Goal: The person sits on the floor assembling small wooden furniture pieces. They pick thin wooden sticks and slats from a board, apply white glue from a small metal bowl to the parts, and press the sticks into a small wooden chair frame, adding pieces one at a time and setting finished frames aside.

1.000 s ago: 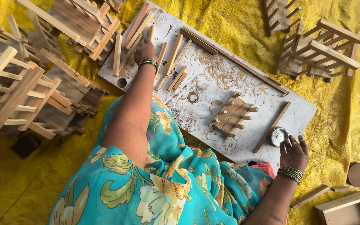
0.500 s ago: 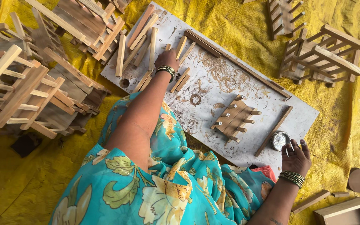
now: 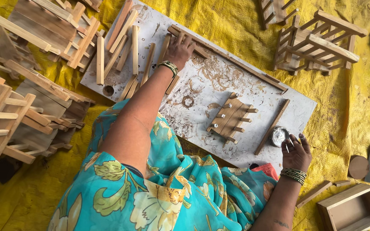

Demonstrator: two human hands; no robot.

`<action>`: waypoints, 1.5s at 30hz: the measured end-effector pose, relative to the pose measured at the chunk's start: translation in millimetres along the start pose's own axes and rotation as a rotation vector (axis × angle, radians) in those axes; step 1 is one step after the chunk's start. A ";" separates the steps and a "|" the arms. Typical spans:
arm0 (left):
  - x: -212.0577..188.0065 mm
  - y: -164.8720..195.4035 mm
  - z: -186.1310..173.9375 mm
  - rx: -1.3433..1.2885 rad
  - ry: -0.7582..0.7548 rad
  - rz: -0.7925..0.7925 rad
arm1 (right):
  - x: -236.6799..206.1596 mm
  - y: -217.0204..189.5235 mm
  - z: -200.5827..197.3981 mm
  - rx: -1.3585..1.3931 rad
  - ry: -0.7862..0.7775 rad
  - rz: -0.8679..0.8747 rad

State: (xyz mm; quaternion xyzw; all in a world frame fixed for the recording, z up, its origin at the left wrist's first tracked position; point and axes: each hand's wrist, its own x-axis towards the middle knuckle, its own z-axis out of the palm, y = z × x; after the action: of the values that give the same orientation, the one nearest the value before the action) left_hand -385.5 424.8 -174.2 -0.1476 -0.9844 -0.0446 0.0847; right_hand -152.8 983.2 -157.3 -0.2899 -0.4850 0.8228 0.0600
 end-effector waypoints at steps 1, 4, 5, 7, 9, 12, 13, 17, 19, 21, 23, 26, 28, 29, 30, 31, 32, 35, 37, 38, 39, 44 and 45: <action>0.2 -0.4 1.1 -0.015 -0.053 -0.006 | 0.1 0.2 -1.1 -0.001 0.001 -0.001; 2.2 -4.1 4.5 0.105 0.200 0.037 | 2.0 1.1 -6.3 -0.009 -0.018 -0.005; 3.8 -5.0 5.4 0.090 0.219 0.068 | 3.5 0.7 -7.8 -0.011 -0.022 -0.007; 8.7 -4.3 5.0 0.074 0.252 0.116 | 5.7 -1.7 -10.2 -0.017 -0.045 0.002; 14.1 1.8 2.2 0.127 0.402 0.111 | 8.7 -4.0 -7.9 0.018 -0.068 0.015; 15.1 18.3 -5.8 0.013 0.421 0.136 | 8.5 -6.5 -0.7 -0.007 -0.089 0.005; 14.1 26.7 -8.6 0.066 0.481 0.140 | 7.3 -7.3 1.8 0.000 -0.106 -0.006; 6.3 52.3 -13.2 0.102 0.063 0.038 | 3.5 -7.7 10.8 0.003 -0.099 -0.014; 4.2 50.6 -13.5 0.059 -0.103 -0.028 | 1.1 -8.6 12.3 -0.003 -0.102 -0.023; 2.3 31.0 -17.5 0.055 0.086 -0.030 | -0.9 -8.1 13.4 -0.003 -0.095 -0.035; -2.9 -5.4 -27.3 0.043 0.174 -0.130 | -1.9 -7.7 14.6 -0.001 -0.076 -0.044; -34.5 -84.9 -51.1 0.017 0.338 -0.530 | -1.9 -9.0 16.1 0.017 -0.062 -0.022; -65.4 -125.4 -66.5 0.024 -0.033 -0.722 | 0.7 -8.5 18.8 -0.018 -0.031 -0.049; -81.1 -137.6 -71.2 -0.030 -0.150 -0.850 | 0.9 -6.9 19.5 -0.035 -0.011 -0.056; -94.6 -146.1 -74.4 -0.083 -0.269 -0.977 | 1.0 -5.8 19.9 -0.006 -0.039 -0.050; -105.0 -149.8 -77.2 -0.137 -0.390 -1.102 | 1.5 -5.4 20.1 0.021 -0.065 -0.045; -110.9 -149.9 -79.1 -0.122 -0.408 -1.109 | 0.8 -5.8 19.0 0.044 -0.090 -0.042; -117.4 -142.5 -84.7 -0.083 -0.441 -1.137 | 0.3 -6.3 16.3 0.039 -0.129 -0.043; -117.2 -138.4 -88.1 -0.054 -0.461 -1.157 | 1.0 -5.9 15.3 0.013 -0.062 -0.054; -117.5 -136.7 -88.8 -0.064 -0.445 -1.139 | 0.4 -6.0 13.8 -0.001 -0.022 -0.057; -118.7 -136.1 -89.5 -0.073 -0.432 -1.121 | 0.1 -5.9 12.7 0.014 -0.040 -0.056; -128.8 -140.0 -89.6 -0.111 -0.332 -1.101 | 5.5 -2.7 11.6 0.014 -0.036 -0.045; -129.8 -141.6 -89.1 -0.107 -0.342 -1.101 | 6.5 -3.0 10.6 0.019 -0.052 -0.049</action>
State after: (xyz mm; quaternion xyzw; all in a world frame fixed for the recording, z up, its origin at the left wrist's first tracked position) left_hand -291.8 243.1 -118.9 0.3772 -0.9122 -0.1075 -0.1188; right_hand -164.4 979.1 -153.6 -0.2559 -0.4854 0.8331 0.0702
